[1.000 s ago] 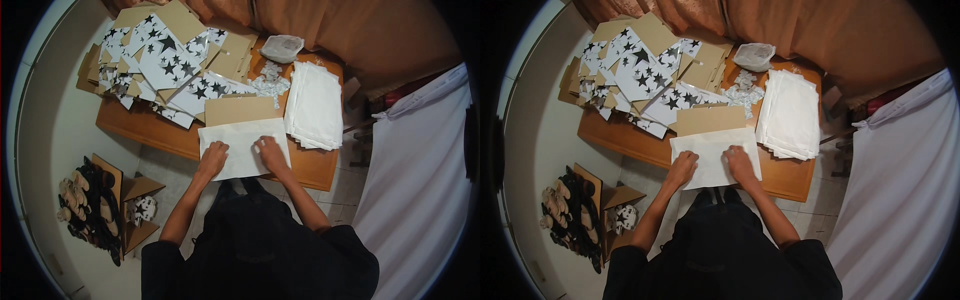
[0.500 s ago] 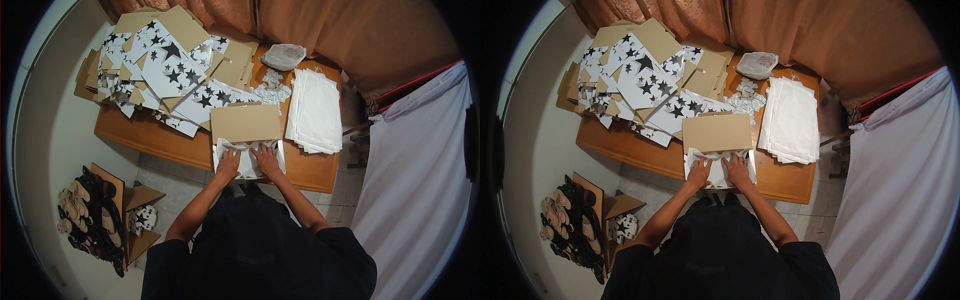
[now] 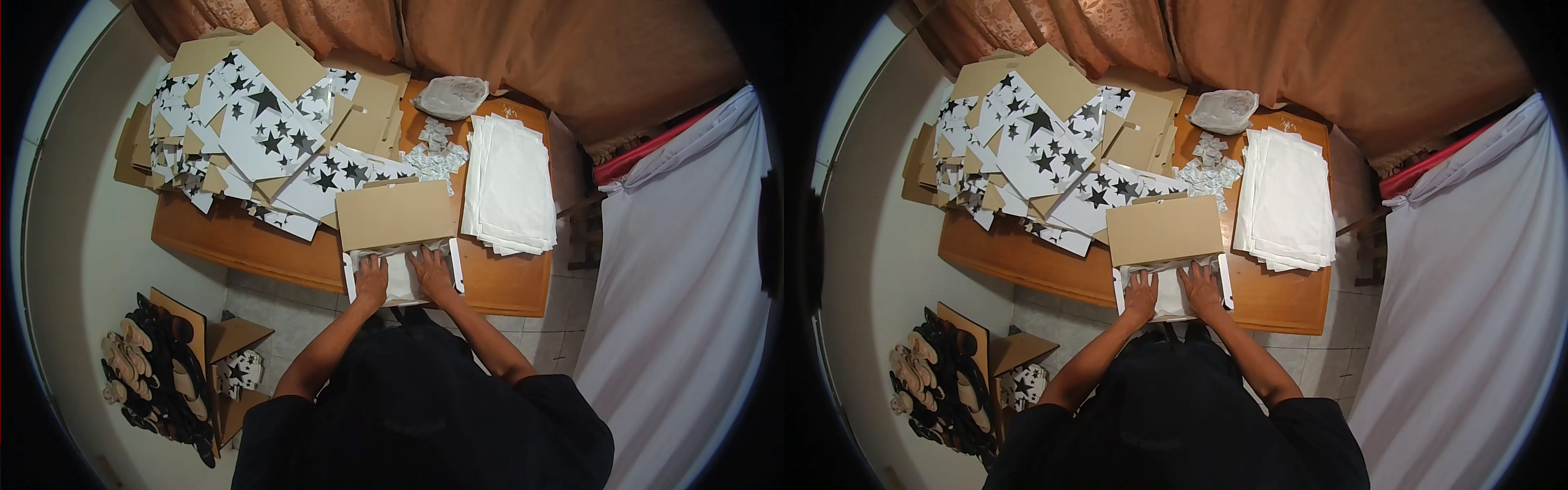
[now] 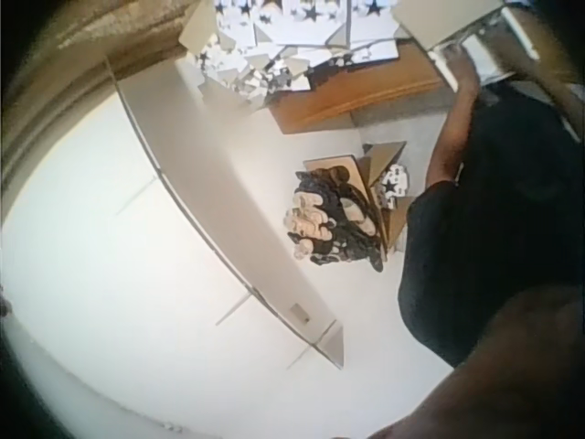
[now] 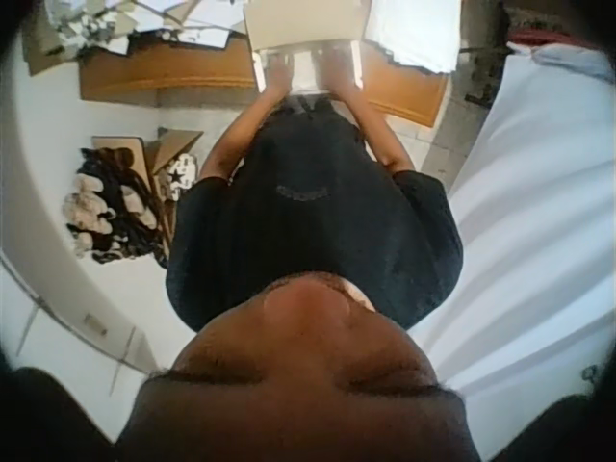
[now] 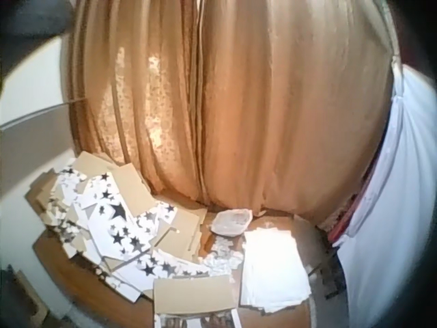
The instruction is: Folding flat cardboard templates to assemble patterned shoe boxes and putting tissue paper inside, then stacking them on a shelf.
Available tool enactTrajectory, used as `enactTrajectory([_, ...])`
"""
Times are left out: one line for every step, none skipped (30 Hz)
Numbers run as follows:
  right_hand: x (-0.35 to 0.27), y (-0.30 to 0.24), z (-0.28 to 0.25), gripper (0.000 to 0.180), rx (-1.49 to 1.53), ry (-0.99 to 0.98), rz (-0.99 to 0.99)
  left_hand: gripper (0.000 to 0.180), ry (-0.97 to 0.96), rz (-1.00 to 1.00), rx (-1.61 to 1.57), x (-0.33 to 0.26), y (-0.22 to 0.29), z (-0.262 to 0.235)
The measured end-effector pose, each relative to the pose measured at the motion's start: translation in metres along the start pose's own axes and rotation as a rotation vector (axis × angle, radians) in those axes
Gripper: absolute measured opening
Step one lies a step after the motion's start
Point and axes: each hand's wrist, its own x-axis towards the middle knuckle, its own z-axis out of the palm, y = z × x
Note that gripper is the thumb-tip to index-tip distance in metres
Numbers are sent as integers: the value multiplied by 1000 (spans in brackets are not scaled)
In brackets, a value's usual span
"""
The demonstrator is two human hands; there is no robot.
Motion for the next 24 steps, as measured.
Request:
enactTrajectory([1,0,-2,67,-8,-9,13,89,-21,-19,-7,1,0,-3])
enactTrajectory([3,2,-4,67,-7,-10,13,89,-22,-19,-6,3,-1,-4])
enactTrajectory([5,6,-5,69,18,-46,11,93,-29,-17,-31,6,-3,-4])
enactTrajectory([7,9,-7,70,43,-83,8,97,-36,-15,-55,7,-5,-3])
enactTrajectory([9,11,-6,70,43,-82,5,97,-36,-18,-55,8,-5,-3])
enactTrajectory([10,15,-1,70,72,-33,1,99,-30,-14,-74,9,-3,-5])
enactTrajectory([11,20,3,70,100,16,-3,102,-25,-9,-93,10,-1,-7])
enactTrajectory([11,24,8,68,117,-33,-5,102,-24,-7,-91,9,0,-8])
enactTrajectory([12,20,7,68,119,-34,-10,102,-37,-6,-97,4,-1,-9])
enactTrajectory([12,13,6,67,94,-95,5,101,-50,-6,-103,0,-2,-10])
enactTrajectory([13,8,5,67,68,-155,20,101,-50,-12,-103,-1,-5,-9])
enactTrajectory([14,7,5,67,68,-155,15,101,-45,-8,-95,-2,-7,-7])
enactTrajectory([15,6,5,67,73,-171,9,101,-39,-5,-87,-3,-9,-5])
enactTrajectory([17,5,5,67,79,-186,3,101,-38,-10,-89,-3,-12,-4])
enactTrajectory([16,6,11,67,79,-186,3,100,-36,3,-118,-2,-13,-5])
enactTrajectory([13,6,19,69,66,-143,-8,99,-33,15,-147,-2,-14,-4])
enactTrajectory([12,8,26,70,53,-100,-17,99,-32,15,-146,-5,-14,-2])
enactTrajectory([11,6,24,70,53,-101,-27,97,-12,2,-137,-11,-14,2])
enactTrajectory([10,5,21,70,37,-119,-38,94,9,-11,-127,-15,-14,5])
enactTrajectory([10,4,19,70,20,-135,-47,94,9,-18,-128,-14,-14,6])
enactTrajectory([11,4,15,70,19,-135,-51,92,34,-13,-149,-12,-13,3])
enactTrajectory([14,6,12,69,78,-156,-25,90,59,-6,-169,-12,-13,0])
enactTrajectory([16,5,9,69,138,-176,2,90,60,-7,-170,-13,-14,0])
enactTrajectory([14,2,6,67,149,-120,-16,83,91,-7,-180,-12,-17,5])
